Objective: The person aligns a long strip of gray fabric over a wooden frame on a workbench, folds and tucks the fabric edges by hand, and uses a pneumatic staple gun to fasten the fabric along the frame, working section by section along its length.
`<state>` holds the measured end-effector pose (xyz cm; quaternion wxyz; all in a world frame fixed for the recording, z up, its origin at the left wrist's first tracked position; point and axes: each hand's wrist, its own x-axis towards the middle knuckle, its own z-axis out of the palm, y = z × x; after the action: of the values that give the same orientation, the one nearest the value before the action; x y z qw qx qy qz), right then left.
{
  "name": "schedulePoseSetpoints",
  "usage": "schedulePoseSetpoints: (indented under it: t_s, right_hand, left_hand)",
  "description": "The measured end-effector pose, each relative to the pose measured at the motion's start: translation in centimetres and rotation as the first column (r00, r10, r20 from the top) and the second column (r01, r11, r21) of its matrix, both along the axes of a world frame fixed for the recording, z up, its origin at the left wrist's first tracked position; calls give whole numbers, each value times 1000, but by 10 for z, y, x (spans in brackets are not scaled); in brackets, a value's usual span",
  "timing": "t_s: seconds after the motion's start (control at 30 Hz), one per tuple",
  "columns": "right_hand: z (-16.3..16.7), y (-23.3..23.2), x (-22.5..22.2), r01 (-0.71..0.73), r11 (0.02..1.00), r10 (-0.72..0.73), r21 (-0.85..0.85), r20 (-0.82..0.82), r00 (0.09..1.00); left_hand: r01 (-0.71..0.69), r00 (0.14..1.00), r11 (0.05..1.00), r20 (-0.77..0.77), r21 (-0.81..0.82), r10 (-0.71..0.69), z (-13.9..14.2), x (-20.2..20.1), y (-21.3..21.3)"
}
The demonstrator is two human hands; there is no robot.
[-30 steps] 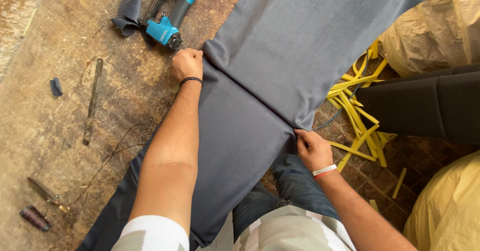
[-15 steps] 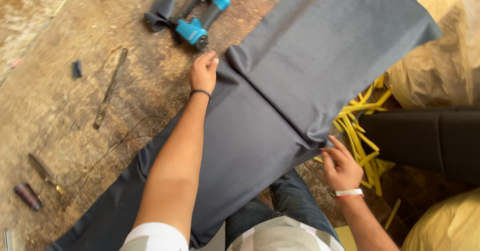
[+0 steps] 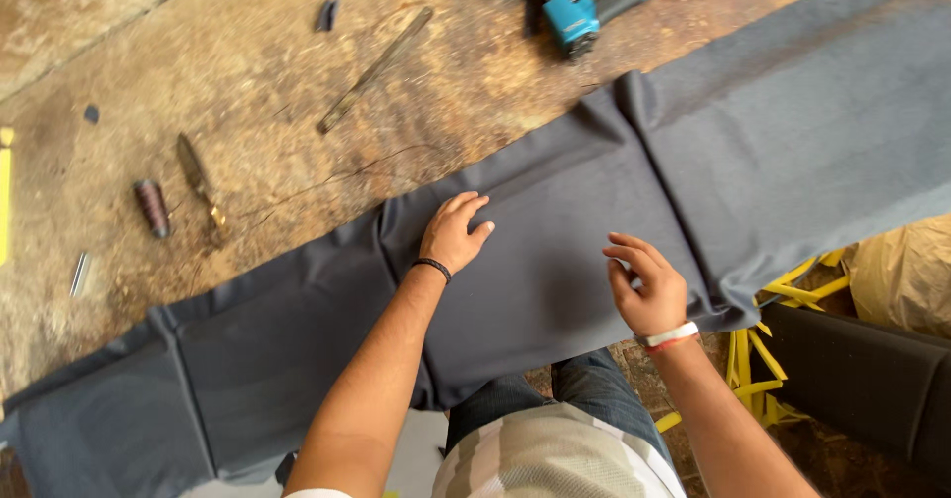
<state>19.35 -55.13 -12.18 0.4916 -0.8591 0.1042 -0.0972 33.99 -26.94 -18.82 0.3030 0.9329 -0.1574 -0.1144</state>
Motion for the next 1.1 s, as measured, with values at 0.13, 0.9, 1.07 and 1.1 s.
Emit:
schedulePoseSetpoints:
  t_s: [0.13, 0.9, 1.07, 1.1]
  right_hand:
    - [18, 69, 18, -168, 986, 168, 4, -73, 983]
    - [-6, 310, -125, 212, 923, 5, 320, -564, 826]
    - [1, 308, -156, 134, 957, -29, 257, -375, 927]
    - [0, 310, -161, 203, 931, -74, 304, -386, 919]
  left_hand:
    - [17, 988, 1000, 154, 13, -19, 19, -49, 50]
    - [296, 823, 865, -352, -405, -446, 55, -121, 233]
    - [391, 854, 902, -293, -184, -430, 57, -98, 254]
    - [373, 880, 918, -263, -132, -396, 55, -96, 258]
